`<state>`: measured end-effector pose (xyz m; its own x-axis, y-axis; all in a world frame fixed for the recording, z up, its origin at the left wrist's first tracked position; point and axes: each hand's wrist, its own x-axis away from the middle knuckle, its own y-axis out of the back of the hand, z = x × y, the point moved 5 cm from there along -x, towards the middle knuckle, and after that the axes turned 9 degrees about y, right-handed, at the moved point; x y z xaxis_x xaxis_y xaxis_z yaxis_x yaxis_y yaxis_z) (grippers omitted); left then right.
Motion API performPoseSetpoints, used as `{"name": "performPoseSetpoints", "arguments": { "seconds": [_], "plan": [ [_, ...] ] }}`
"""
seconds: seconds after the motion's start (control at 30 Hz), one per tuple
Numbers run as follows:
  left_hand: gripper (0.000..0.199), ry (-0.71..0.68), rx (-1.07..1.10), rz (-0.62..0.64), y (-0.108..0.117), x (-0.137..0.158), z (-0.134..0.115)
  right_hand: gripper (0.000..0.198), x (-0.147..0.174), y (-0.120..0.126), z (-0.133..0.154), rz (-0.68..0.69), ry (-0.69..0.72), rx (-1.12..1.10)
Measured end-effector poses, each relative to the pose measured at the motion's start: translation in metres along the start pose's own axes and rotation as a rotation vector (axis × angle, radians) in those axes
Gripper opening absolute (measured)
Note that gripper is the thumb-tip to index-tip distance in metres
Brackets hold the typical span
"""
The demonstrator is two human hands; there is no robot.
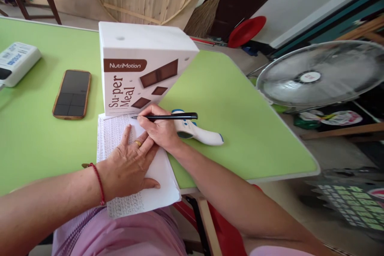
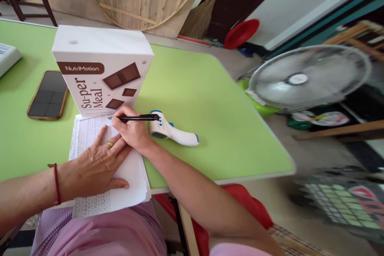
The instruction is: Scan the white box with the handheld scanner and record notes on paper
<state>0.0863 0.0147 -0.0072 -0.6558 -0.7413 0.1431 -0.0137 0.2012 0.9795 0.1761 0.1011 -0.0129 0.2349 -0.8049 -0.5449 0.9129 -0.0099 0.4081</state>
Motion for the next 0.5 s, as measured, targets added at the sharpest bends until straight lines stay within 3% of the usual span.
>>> {"name": "performPoseSetpoints", "arguments": {
  "seconds": [0.5],
  "plan": [
    [0.091, -0.01, 0.005, -0.015, 0.0013, 0.0009, -0.0003, 0.012, 0.001, 0.0017, -0.0002, -0.035, 0.006, 0.021]
  ]
}}
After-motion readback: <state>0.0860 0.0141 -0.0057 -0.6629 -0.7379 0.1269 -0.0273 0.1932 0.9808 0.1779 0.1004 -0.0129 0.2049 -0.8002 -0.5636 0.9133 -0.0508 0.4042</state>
